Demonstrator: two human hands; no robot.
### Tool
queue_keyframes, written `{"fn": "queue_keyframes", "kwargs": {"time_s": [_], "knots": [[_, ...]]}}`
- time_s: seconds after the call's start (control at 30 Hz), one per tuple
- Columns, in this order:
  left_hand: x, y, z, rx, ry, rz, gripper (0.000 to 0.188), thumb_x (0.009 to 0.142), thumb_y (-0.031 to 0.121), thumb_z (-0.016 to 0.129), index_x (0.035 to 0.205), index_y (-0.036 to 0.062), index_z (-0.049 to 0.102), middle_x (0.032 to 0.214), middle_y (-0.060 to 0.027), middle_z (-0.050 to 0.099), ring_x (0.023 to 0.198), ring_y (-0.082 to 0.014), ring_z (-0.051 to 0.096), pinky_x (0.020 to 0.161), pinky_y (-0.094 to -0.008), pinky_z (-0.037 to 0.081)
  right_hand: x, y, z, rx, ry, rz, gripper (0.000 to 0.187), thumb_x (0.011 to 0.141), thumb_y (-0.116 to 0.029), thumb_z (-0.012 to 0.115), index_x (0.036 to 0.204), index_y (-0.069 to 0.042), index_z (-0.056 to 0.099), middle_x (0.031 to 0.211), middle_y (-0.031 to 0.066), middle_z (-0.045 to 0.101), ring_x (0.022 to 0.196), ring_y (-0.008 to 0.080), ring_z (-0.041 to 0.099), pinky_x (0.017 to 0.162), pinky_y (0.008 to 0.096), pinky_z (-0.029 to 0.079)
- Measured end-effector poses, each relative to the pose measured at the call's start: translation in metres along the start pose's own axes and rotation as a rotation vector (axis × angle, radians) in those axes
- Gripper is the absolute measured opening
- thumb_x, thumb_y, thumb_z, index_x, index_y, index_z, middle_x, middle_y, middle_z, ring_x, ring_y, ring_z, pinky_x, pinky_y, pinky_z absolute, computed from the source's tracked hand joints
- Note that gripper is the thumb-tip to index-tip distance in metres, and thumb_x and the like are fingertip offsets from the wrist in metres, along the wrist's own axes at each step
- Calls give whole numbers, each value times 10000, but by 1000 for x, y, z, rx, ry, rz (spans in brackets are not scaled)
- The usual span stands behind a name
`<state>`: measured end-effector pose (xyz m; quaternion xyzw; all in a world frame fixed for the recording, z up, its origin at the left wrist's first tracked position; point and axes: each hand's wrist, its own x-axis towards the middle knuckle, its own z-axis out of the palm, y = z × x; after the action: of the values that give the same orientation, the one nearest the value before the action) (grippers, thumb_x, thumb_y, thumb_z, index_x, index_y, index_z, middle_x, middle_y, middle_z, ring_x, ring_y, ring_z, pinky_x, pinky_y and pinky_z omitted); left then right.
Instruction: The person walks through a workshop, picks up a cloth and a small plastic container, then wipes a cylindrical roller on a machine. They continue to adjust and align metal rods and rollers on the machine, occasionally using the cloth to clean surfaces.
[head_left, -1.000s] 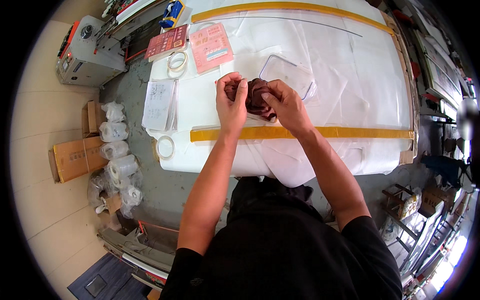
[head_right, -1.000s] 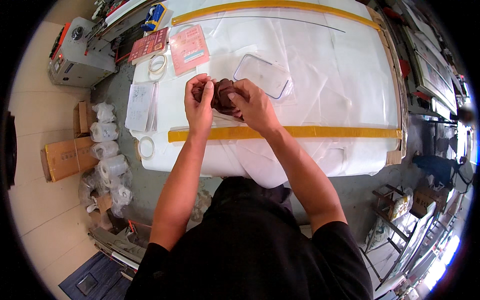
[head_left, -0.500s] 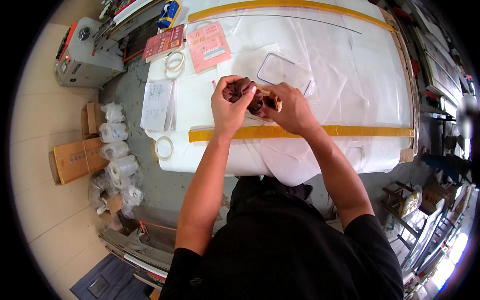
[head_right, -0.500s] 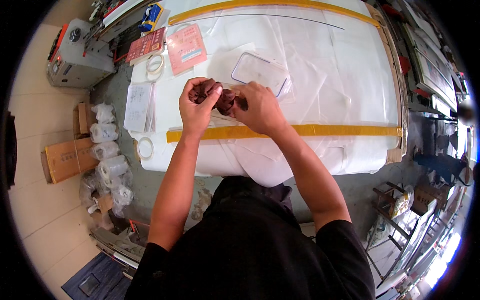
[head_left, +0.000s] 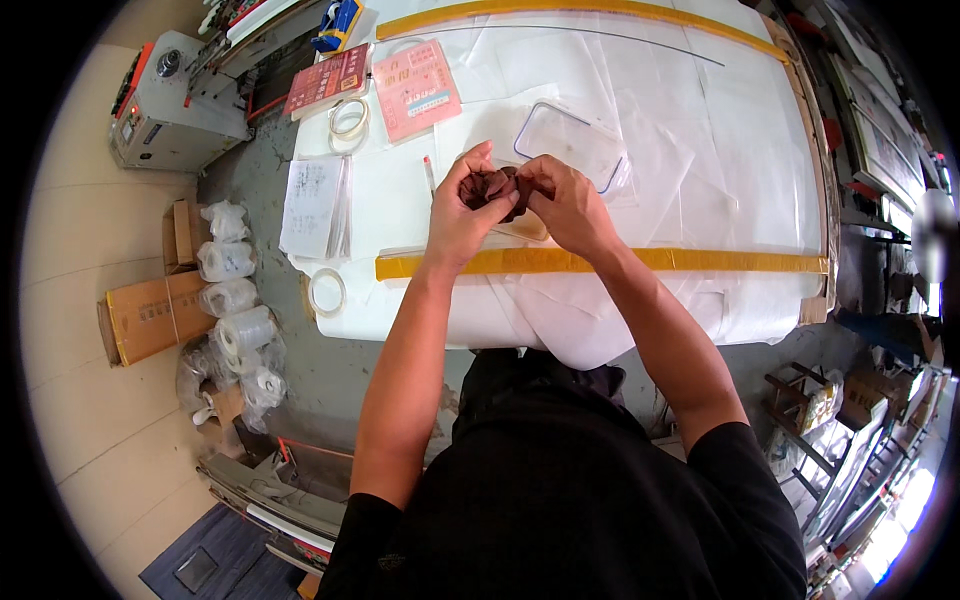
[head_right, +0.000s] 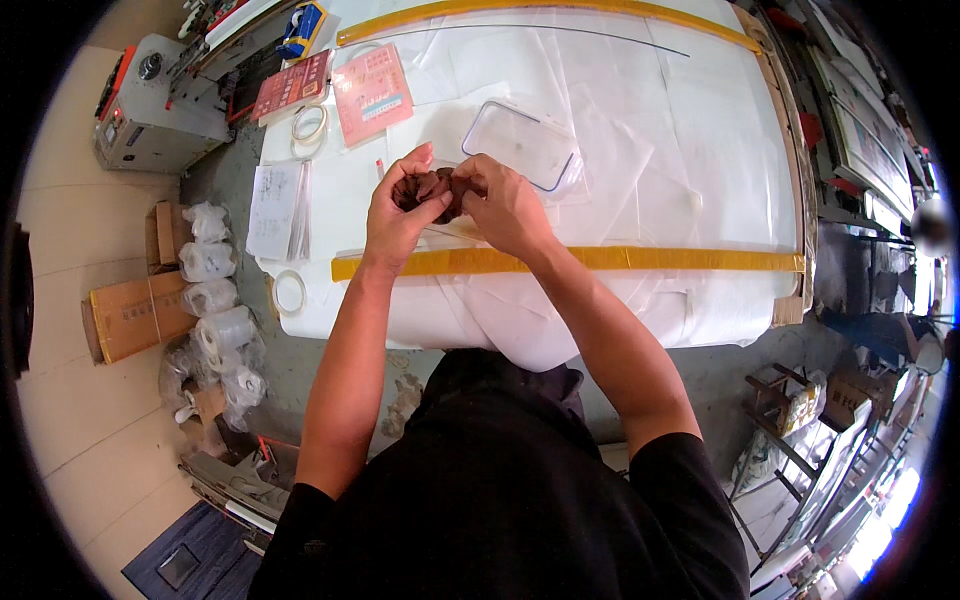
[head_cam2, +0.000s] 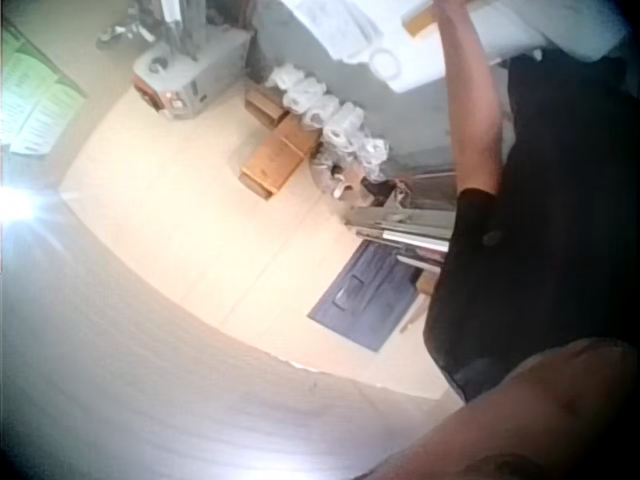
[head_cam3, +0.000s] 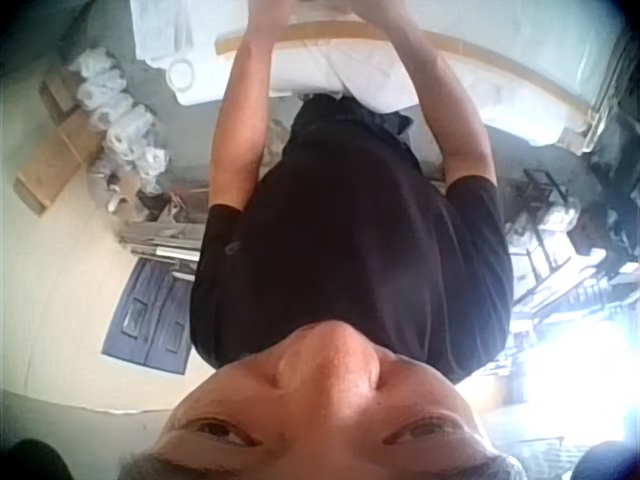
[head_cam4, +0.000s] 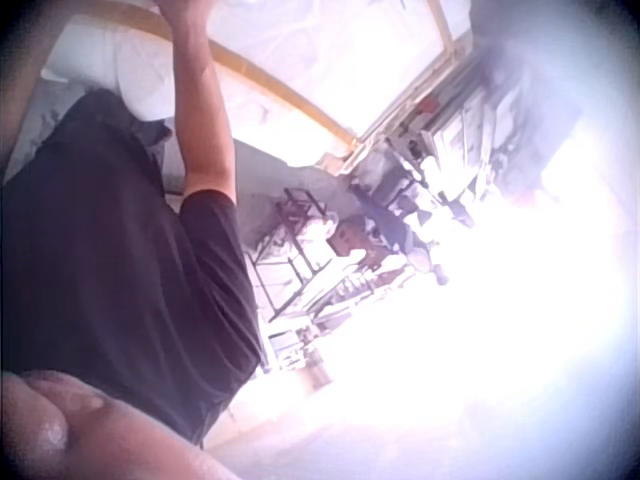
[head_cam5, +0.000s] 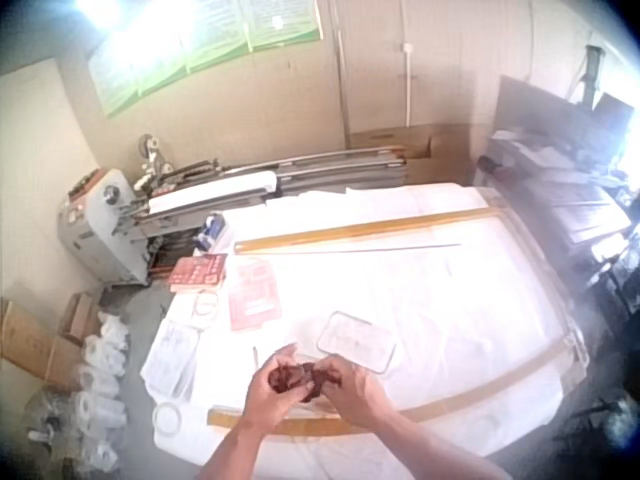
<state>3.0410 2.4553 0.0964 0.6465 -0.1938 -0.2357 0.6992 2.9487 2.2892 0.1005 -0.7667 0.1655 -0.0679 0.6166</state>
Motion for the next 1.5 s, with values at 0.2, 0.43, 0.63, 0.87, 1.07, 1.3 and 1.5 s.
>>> {"fn": "queue_keyframes", "kwargs": {"time_s": [0.2, 0.43, 0.63, 0.87, 1.07, 1.3, 1.5], "knots": [[1, -1, -2, -36, -157, 37, 521, 869, -59, 848, 1317, 30, 597, 1275, -81, 692, 1078, -120, 688, 955, -291, 577, 8, 0, 2, 89, -43, 55, 266, 968, -25, 613, 1230, 14, 640, 1081, 163, 798, 1013, 272, 776, 899, 380, 586], [5, 9, 0, 143, -24, -25, 504, 896, -117, 774, 1356, 8, 608, 1044, -51, 713, 994, -131, 699, 899, -298, 598, -6, -9, -7, -88, -8, -124, 357, 940, -58, 694, 1295, -28, 670, 1130, 160, 798, 999, 307, 759, 913, 418, 589], [10, -10, -4, -78, 90, 122, 415, 914, -139, 717, 1298, -4, 635, 992, -11, 636, 992, -120, 652, 888, -313, 577, -16, -9, 2, -303, 16, -216, 354, 918, -128, 788, 1262, -58, 746, 1165, 140, 799, 974, 305, 758, 891, 406, 590], [3, -9, 10, -215, 138, -38, 375, 909, -92, 763, 1257, -1, 656, 1033, -14, 642, 1022, -131, 650, 942, -313, 553, -3, 17, 21, -15, 75, -86, 310, 921, -141, 797, 1212, -39, 759, 1035, 128, 824, 937, 330, 784, 846, 420, 596], [2, 3, 8, -283, 84, -69, 286, 910, -109, 753, 1107, 35, 604, 1054, -29, 661, 1040, -144, 678, 871, -314, 567, -1, 11, 24, 14, 51, -30, 205, 923, -108, 789, 1119, -47, 792, 1038, 139, 819, 913, 339, 773, 826, 409, 592], [7, -4, 18, -2, 152, 86, 350, 926, -160, 689, 1215, 23, 612, 925, -2, 628, 808, -79, 599, 708, -251, 526, -7, -1, 7, -305, 173, -170, 179, 905, -119, 793, 1072, -62, 821, 1107, 126, 782, 983, 325, 721, 875, 424, 580], [10, -23, 14, 76, 136, 145, 249, 927, -93, 765, 1140, 8, 686, 867, 24, 641, 769, -52, 581, 676, -231, 500, -19, 8, -2, -256, 172, -208, 213, 898, -118, 779, 1107, -89, 815, 1144, 111, 778, 1071, 347, 709, 971, 459, 544]]}}
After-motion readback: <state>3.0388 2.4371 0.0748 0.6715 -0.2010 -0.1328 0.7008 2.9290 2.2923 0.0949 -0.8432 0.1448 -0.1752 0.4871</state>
